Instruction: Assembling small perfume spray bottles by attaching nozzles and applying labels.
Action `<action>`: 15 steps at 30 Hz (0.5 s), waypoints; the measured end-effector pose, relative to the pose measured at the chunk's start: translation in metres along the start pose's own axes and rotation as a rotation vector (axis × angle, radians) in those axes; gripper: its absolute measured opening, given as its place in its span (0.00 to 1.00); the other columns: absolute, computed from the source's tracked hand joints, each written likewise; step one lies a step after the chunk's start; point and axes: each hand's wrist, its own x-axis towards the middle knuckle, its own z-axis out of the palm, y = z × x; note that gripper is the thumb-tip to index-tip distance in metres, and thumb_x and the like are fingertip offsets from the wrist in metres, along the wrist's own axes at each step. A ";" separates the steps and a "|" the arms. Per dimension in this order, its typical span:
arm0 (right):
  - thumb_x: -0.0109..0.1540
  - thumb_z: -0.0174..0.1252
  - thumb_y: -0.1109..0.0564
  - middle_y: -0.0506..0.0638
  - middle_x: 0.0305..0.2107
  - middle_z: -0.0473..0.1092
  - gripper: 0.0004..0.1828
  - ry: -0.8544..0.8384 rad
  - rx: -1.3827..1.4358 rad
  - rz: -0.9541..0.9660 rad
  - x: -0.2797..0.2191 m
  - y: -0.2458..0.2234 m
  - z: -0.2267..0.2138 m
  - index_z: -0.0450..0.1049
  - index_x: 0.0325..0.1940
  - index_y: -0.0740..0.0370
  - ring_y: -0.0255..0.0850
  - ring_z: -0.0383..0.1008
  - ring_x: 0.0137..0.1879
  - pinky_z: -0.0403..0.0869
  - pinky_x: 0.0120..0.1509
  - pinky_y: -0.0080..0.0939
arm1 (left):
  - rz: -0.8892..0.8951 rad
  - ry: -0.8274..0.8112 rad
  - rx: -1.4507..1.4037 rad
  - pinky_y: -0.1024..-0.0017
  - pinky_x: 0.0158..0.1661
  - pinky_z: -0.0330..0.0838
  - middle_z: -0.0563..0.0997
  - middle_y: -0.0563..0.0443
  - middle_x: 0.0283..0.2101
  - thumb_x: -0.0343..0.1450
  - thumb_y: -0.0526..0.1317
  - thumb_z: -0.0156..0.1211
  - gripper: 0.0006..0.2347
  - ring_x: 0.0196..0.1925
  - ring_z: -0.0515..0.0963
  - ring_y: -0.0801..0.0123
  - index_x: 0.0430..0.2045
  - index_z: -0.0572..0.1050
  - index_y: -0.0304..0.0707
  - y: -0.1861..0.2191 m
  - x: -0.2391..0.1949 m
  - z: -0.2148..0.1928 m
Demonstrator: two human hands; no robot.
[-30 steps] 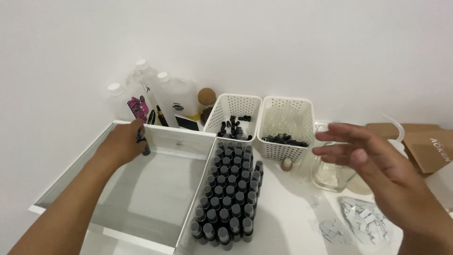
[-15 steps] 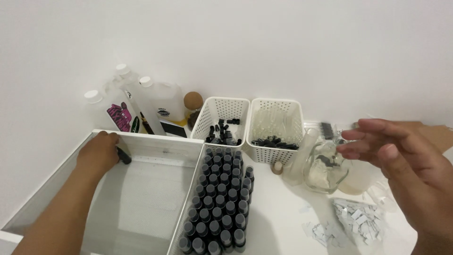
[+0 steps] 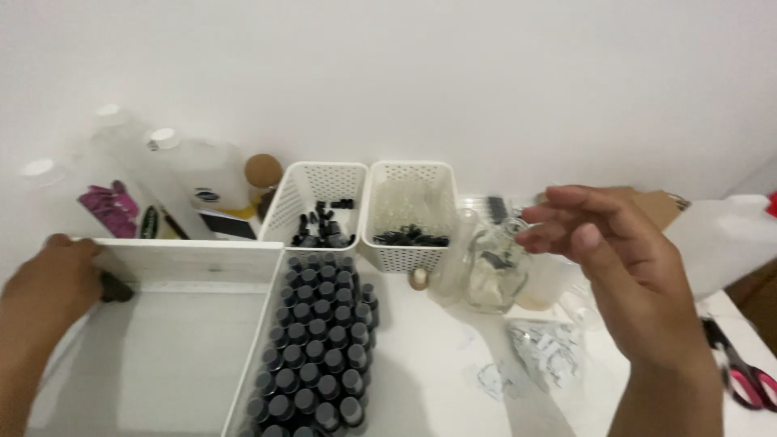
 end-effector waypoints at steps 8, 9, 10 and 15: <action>0.71 0.45 0.51 0.61 0.52 0.74 0.21 0.004 0.062 -0.079 0.000 0.001 -0.011 0.65 0.62 0.68 0.51 0.81 0.51 0.83 0.60 0.49 | 0.471 0.517 -0.496 0.63 0.33 0.77 0.81 0.31 0.47 0.74 0.28 0.62 0.14 0.50 0.77 0.50 0.54 0.81 0.22 0.137 -0.102 -0.089; 0.71 0.45 0.51 0.61 0.52 0.74 0.21 0.007 0.054 -0.074 -0.001 0.001 -0.011 0.65 0.62 0.68 0.51 0.81 0.51 0.83 0.60 0.49 | 0.477 0.511 -0.502 0.63 0.33 0.77 0.81 0.31 0.47 0.74 0.28 0.62 0.14 0.50 0.77 0.50 0.54 0.81 0.22 0.180 -0.134 -0.123; 0.71 0.45 0.52 0.61 0.52 0.73 0.21 0.003 0.058 -0.094 -0.002 0.001 -0.011 0.65 0.62 0.69 0.51 0.81 0.51 0.83 0.60 0.50 | 0.430 0.400 -0.410 0.61 0.42 0.76 0.82 0.47 0.49 0.71 0.41 0.59 0.15 0.53 0.79 0.57 0.52 0.80 0.43 0.216 -0.179 -0.148; 0.71 0.46 0.51 0.60 0.51 0.74 0.21 0.001 0.047 -0.115 -0.007 -0.005 -0.011 0.65 0.61 0.68 0.51 0.82 0.49 0.82 0.59 0.49 | 0.987 -0.127 -0.344 0.49 0.37 0.79 0.81 0.48 0.52 0.75 0.51 0.58 0.17 0.43 0.82 0.52 0.55 0.75 0.47 0.335 -0.296 -0.068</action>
